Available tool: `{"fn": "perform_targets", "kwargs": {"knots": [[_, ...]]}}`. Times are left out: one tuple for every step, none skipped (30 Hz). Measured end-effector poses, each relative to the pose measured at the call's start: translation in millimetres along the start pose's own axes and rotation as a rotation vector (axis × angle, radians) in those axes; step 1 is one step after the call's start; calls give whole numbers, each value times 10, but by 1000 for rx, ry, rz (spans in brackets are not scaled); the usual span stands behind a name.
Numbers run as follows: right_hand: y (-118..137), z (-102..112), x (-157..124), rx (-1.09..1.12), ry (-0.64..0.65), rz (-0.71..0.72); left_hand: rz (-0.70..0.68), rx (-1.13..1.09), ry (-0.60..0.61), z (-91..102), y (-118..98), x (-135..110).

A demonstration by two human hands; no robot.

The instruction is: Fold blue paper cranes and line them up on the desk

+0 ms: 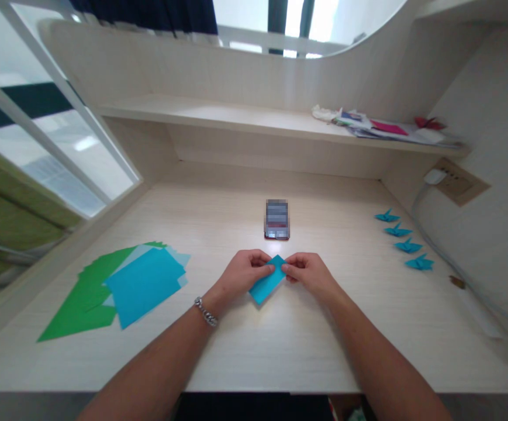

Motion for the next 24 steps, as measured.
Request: {"fn": "perform_targets", "kwargs": {"knots": [[2, -10, -6, 25, 17, -7, 3, -5, -4, 1, 6, 0], [4, -19, -14, 50, 35, -15, 5, -12, -7, 4, 12, 1], [9, -23, -24, 72, 47, -20, 5, -22, -10, 8, 17, 2], [16, -23, -35, 89, 52, -22, 1, -39, -12, 12, 17, 3], [26, -17, -46, 103, 48, -20, -5, -58, -14, 15, 14, 3], [36, -8, -57, 116, 38, -17, -13, -78, -16, 17, 8, 3], [45, 0, -66, 130, 28, -15, -20, -95, -19, 19, -1, 1], [53, 5, -75, 144, 21, -13, -27, -107, -24, 21, -10, 0], [58, 5, -81, 159, 17, -14, -30, -112, -30, 24, -19, -2], [61, 3, -86, 176, 16, -14, -32, -114, -38, 27, -27, -4], [65, 1, -91, 198, 16, -14, -32, -115, -43, 29, -34, -5], [68, -1, -95, 226, 17, -14, -32, -115, -49, 31, -39, -6], [70, -1, -98, 260, 18, -17, -33, -115, -57, 36, -44, -6], [70, 0, -101, 296, 20, -23, -37, -112, -66, 42, -48, -6], [69, 1, -104, 333, 23, -32, -43, -109, -75, 48, -52, -5], [70, 0, -107, 366, 29, -42, -51, -107, -83, 53, -55, -5], [71, -2, -110, 393, 38, -52, -56, -108, -91, 58, -57, -5], [75, -5, -112, 412, 51, -60, -60, -112, -95, 60, -57, -6], [80, -9, -115, 427, 64, -65, -63, -119, -94, 59, -57, -7], [85, -11, -117, 436, 75, -69, -63, -125, -93, 58, -58, -9], [87, -12, -119, 442, 83, -72, -63, -127, -92, 57, -61, -12], [87, -10, -119, 445, 86, -76, -64, -127, -87, 55, -66, -14], [85, -6, -117, 445, 86, -77, -65, -126, -81, 52, -75, -15], [83, -2, -115, 443, 85, -76, -68, -122, -74, 49, -87, -16]]}}
Point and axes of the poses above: each hand's wrist, its own x-axis towards the middle knuckle, its own z-axis out of the back of the hand, y = z × x, the point moved 7 cm from there along x, towards the middle knuckle, and after that the axes turned 11 degrees about -z, right-handed, at the moved point
